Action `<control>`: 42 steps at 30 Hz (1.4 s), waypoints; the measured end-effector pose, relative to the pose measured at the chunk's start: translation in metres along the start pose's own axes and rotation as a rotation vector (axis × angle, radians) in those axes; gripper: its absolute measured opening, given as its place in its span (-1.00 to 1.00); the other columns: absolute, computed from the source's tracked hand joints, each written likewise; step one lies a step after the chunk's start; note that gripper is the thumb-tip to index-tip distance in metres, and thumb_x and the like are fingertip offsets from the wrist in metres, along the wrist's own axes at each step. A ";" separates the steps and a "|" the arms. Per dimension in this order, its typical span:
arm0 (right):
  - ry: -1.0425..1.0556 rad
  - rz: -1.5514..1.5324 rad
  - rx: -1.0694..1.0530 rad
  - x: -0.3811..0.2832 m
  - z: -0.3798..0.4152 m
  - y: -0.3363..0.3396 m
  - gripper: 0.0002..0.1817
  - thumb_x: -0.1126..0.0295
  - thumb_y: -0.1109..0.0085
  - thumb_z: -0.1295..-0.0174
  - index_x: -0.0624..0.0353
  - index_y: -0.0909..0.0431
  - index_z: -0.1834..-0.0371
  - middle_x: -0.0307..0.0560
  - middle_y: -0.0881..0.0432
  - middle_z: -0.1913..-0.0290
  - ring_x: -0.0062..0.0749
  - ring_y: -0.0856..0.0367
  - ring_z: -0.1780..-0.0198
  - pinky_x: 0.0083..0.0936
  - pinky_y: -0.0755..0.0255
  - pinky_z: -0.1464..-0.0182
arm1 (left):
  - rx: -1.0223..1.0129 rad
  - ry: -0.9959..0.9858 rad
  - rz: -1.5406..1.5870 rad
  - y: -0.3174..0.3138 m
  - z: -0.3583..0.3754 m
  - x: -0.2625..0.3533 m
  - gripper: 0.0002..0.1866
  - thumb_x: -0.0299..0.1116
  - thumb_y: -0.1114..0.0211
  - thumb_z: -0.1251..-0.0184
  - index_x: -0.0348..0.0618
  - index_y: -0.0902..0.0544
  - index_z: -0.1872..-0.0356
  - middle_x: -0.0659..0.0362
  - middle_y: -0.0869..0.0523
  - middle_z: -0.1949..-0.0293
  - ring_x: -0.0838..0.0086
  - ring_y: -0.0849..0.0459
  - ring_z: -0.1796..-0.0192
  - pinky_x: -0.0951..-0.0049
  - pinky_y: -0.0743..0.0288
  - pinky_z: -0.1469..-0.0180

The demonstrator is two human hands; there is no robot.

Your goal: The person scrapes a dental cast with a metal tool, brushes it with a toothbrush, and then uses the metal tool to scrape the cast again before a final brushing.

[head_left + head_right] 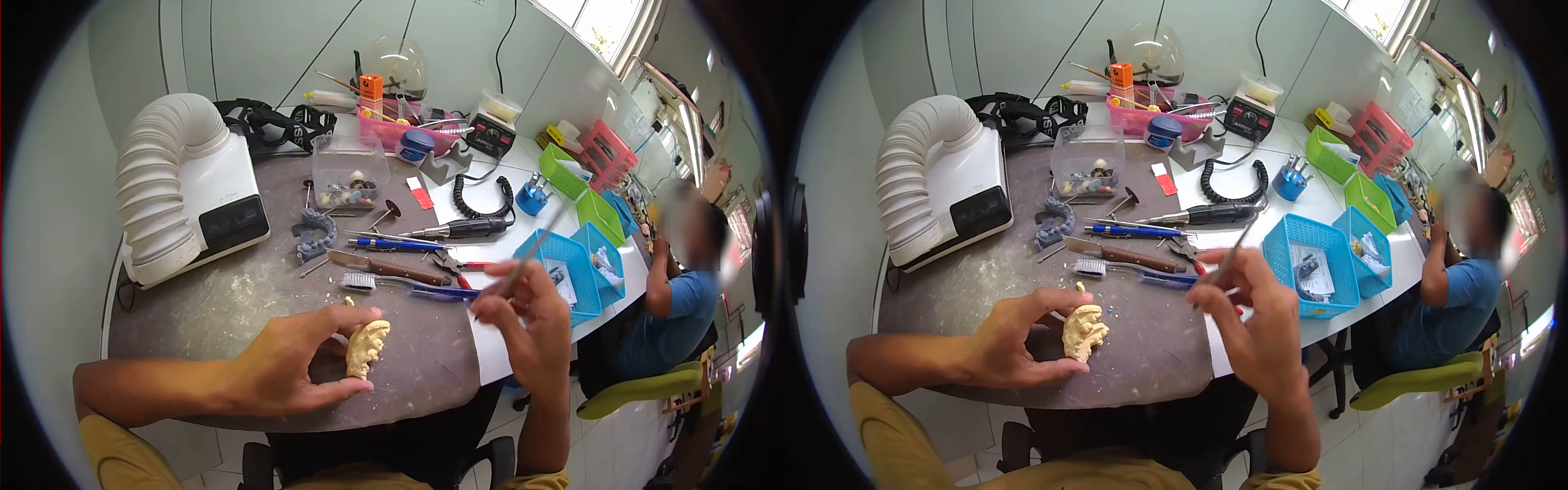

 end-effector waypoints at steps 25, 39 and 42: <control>0.528 0.764 -0.177 0.008 -0.025 -0.051 -0.79 0.47 -0.40 -0.24 0.17 -0.68 0.07 -0.10 -0.63 0.17 -0.20 -0.68 0.19 -0.28 -0.57 0.21 | -0.038 0.119 0.076 0.002 0.001 -0.007 -0.20 -0.37 -0.68 -0.13 -0.25 -0.42 -0.37 0.03 -0.65 -0.21 0.29 -0.78 -0.14 0.33 -0.80 -0.09; 0.274 0.595 -0.197 -0.001 0.017 0.015 -0.82 0.55 -0.33 -0.29 0.28 -0.76 0.07 -0.02 -0.63 0.40 -0.32 -0.61 0.44 -0.44 -0.41 0.40 | -0.038 0.189 0.237 0.002 -0.001 -0.017 -0.27 -0.61 -0.41 -0.37 -0.17 -0.34 -0.53 -0.05 -0.57 -0.36 0.24 -0.66 -0.34 0.25 -0.58 -0.41; 0.195 0.489 -0.303 0.005 0.018 0.011 -0.84 0.51 -0.33 -0.32 0.23 -0.77 0.08 -0.04 -0.64 0.42 -0.32 -0.59 0.49 -0.44 -0.41 0.42 | -0.043 0.157 0.211 0.002 -0.006 -0.016 -0.28 -0.60 -0.38 -0.38 -0.10 -0.34 -0.54 -0.07 -0.62 -0.32 0.15 -0.71 -0.27 0.22 -0.60 -0.35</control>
Point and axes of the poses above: each hand's wrist, its own z-axis away from the middle knuckle, its own y-axis out of the back of the hand, x = y × z, the point moved 7 cm from there along -z, towards the middle knuckle
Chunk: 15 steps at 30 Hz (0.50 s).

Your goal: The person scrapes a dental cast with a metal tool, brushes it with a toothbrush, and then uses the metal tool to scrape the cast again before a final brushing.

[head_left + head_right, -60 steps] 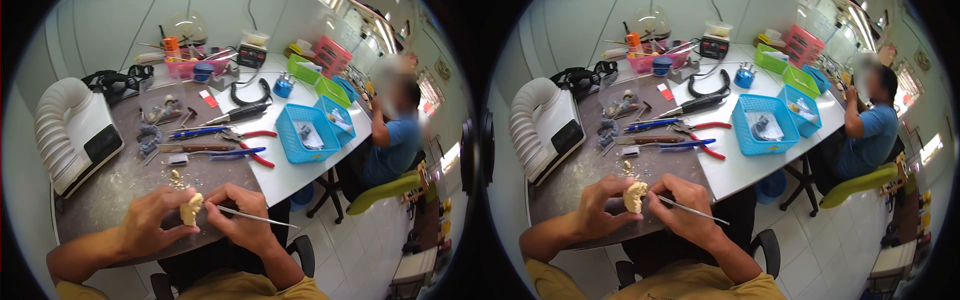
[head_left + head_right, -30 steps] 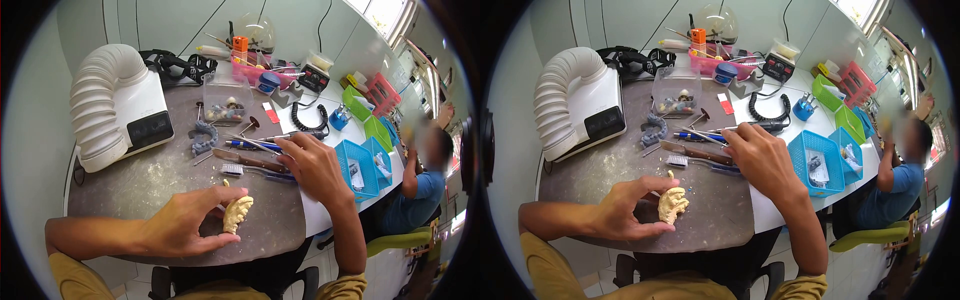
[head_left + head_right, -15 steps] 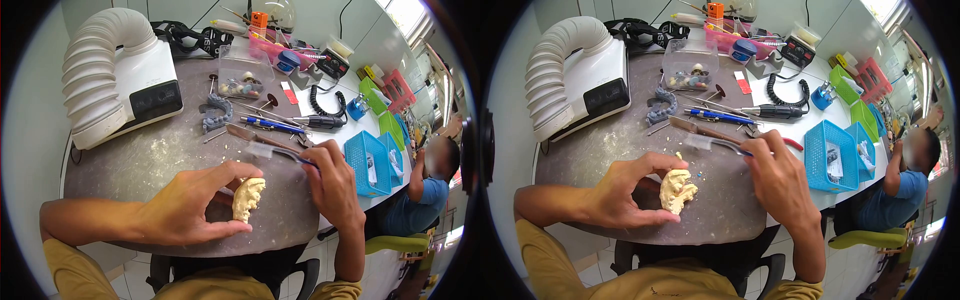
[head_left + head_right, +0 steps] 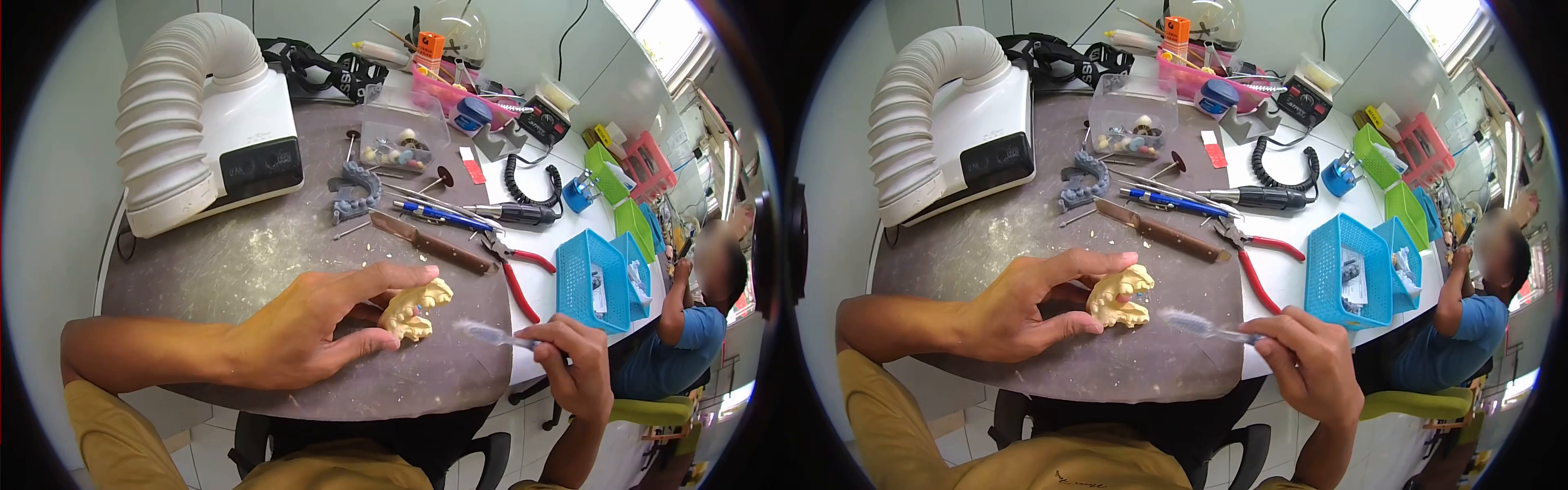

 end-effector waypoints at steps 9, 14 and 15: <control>0.031 0.235 -0.083 -0.012 -0.001 -0.015 -0.87 0.39 -0.35 -0.35 0.14 -0.78 0.11 -0.12 -0.59 0.49 -0.32 -0.60 0.52 -0.37 -0.42 0.47 | -0.036 0.002 0.002 -0.001 0.000 0.003 -0.29 -0.63 -0.39 -0.37 -0.14 -0.37 -0.53 -0.01 -0.54 -0.42 0.27 -0.61 -0.39 0.27 -0.60 -0.41; 0.071 0.184 -0.034 -0.030 0.001 -0.006 -0.86 0.39 -0.37 -0.33 0.13 -0.78 0.11 -0.16 -0.58 0.51 -0.35 -0.58 0.55 -0.41 -0.38 0.50 | -0.040 0.004 0.026 -0.004 0.000 0.002 -0.28 -0.62 -0.40 -0.37 -0.13 -0.37 -0.54 -0.01 -0.54 -0.43 0.29 -0.63 -0.37 0.27 -0.60 -0.41; 0.098 0.177 -0.064 -0.033 0.000 -0.013 -0.84 0.39 -0.38 -0.32 0.11 -0.77 0.07 -0.18 -0.57 0.50 -0.35 -0.59 0.54 -0.41 -0.39 0.49 | -0.009 -0.034 0.018 -0.003 0.000 0.002 -0.29 -0.57 -0.39 -0.38 -0.10 -0.38 -0.54 -0.04 -0.59 -0.38 0.17 -0.68 -0.29 0.23 -0.62 -0.35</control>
Point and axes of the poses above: each hand's wrist, its own z-axis away from the middle knuckle, its own y-axis out of the back of the hand, x = y × z, the point moved 7 cm from there along -z, towards the middle knuckle
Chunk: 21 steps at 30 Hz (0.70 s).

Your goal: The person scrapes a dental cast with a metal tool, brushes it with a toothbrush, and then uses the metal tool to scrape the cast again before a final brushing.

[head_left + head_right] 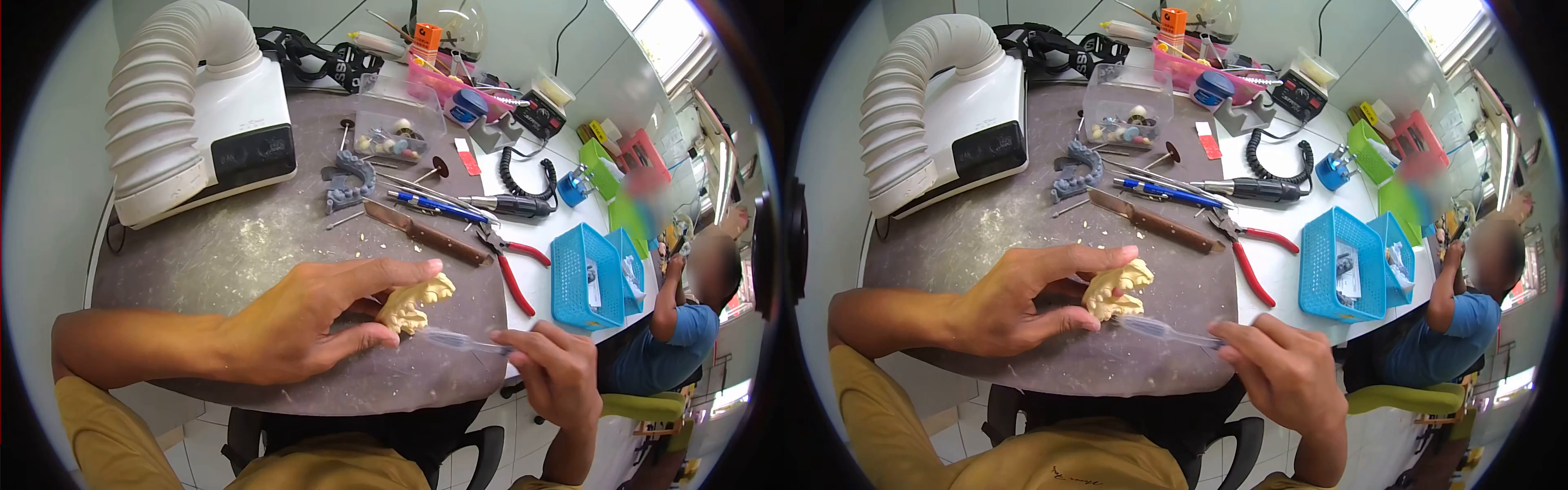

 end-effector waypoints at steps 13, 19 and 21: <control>-0.003 0.005 -0.021 0.012 0.008 -0.019 -0.85 0.31 -0.31 -0.41 0.06 -0.72 0.06 -0.16 -0.68 0.37 -0.21 -0.72 0.41 -0.33 -0.55 0.40 | -0.009 -0.008 -0.049 0.000 0.003 0.007 -0.29 -0.65 -0.41 -0.34 -0.18 -0.38 -0.51 -0.04 -0.56 -0.40 0.25 -0.67 -0.32 0.27 -0.66 -0.34; 0.072 -0.041 -0.046 0.010 0.011 -0.020 -0.83 0.26 -0.31 -0.42 0.07 -0.71 0.06 -0.16 -0.66 0.35 -0.20 -0.72 0.41 -0.31 -0.55 0.41 | -0.001 0.048 0.003 0.000 0.003 0.003 -0.29 -0.58 -0.42 -0.38 -0.14 -0.37 -0.53 -0.05 -0.63 -0.27 0.26 -0.70 -0.29 0.28 -0.65 -0.35; 0.055 -0.080 0.044 0.016 0.009 -0.021 -0.82 0.25 -0.29 -0.43 0.08 -0.71 0.06 -0.15 -0.65 0.35 -0.20 -0.71 0.41 -0.31 -0.55 0.42 | 0.000 0.060 0.022 0.000 0.003 0.000 -0.28 -0.60 -0.42 -0.37 -0.15 -0.36 -0.53 -0.06 -0.62 -0.28 0.27 -0.71 -0.26 0.28 -0.66 -0.34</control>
Point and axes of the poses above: each hand's wrist, its own z-axis away from the middle knuckle, its own y-axis out of the back of the hand, x = y × z, the point moved 7 cm from there along -z, towards the middle knuckle
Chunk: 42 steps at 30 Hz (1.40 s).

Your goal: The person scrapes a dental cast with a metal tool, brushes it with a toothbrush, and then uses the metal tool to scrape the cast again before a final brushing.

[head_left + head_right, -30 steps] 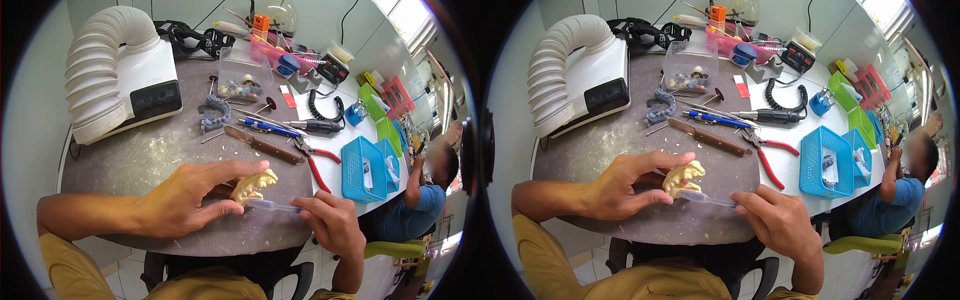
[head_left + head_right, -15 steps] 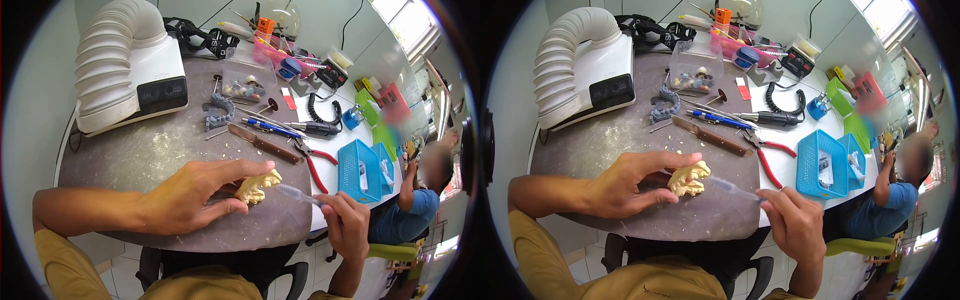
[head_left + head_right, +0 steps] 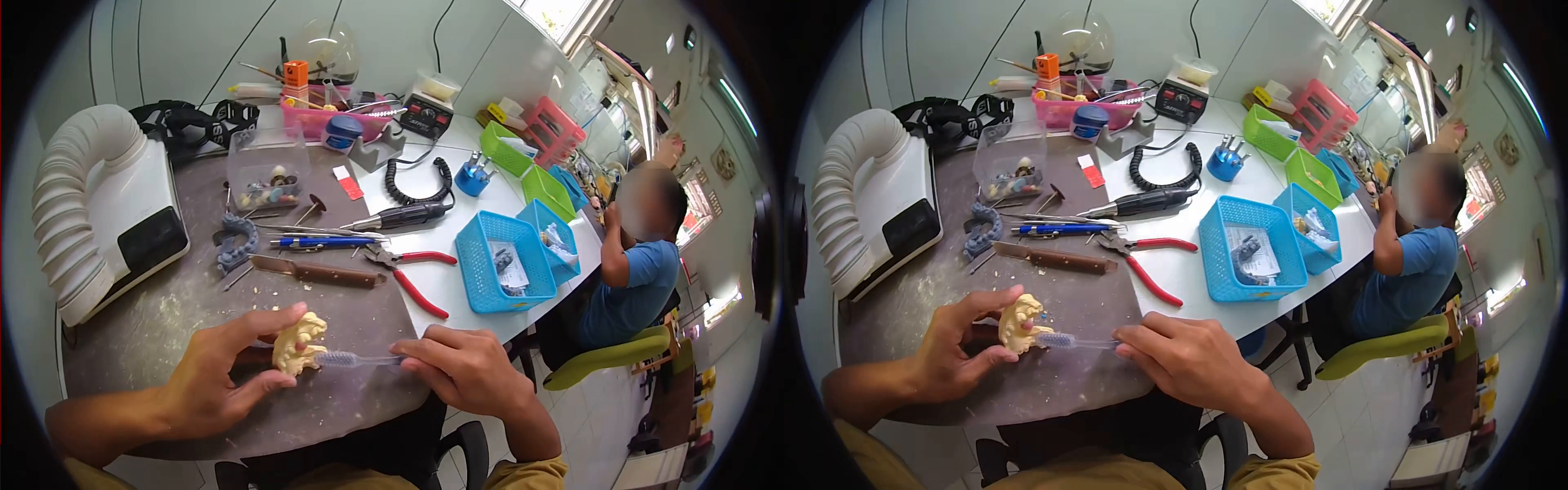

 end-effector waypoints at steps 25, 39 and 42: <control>0.301 -0.076 0.069 -0.011 -0.129 0.003 -0.81 0.36 -0.37 -0.32 0.19 -0.69 0.08 -0.04 -0.63 0.17 -0.09 -0.71 0.28 -0.21 -0.58 0.25 | 0.003 0.016 -0.122 0.004 0.000 0.003 -0.26 -0.32 -0.64 -0.21 -0.25 -0.48 -0.38 -0.02 -0.74 -0.12 0.30 -0.79 -0.14 0.29 -0.72 -0.23; 0.381 0.050 0.148 -0.012 -0.118 -0.015 -0.75 0.41 -0.52 -0.16 0.17 -0.74 0.11 -0.13 -0.70 0.27 -0.28 -0.72 0.31 -0.39 -0.56 0.36 | -0.004 0.055 -0.073 0.007 -0.001 0.001 -0.21 -0.25 -0.69 -0.15 -0.26 -0.50 -0.37 -0.02 -0.74 -0.16 0.32 -0.82 -0.09 0.33 -0.78 -0.15; 0.221 0.165 0.296 0.003 -0.117 0.004 -0.79 0.40 -0.49 -0.19 0.16 -0.71 0.15 -0.19 -0.65 0.34 -0.33 -0.69 0.29 -0.40 -0.59 0.32 | 0.001 0.074 -0.051 0.008 -0.002 0.000 -0.20 -0.26 -0.69 -0.14 -0.26 -0.49 -0.37 -0.02 -0.74 -0.18 0.30 -0.82 -0.10 0.34 -0.78 -0.14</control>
Point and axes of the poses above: each hand's wrist, its own z-axis away from the middle knuckle, its own y-axis out of the back of the hand, x = y × z, the point moved 7 cm from there along -z, towards the middle knuckle
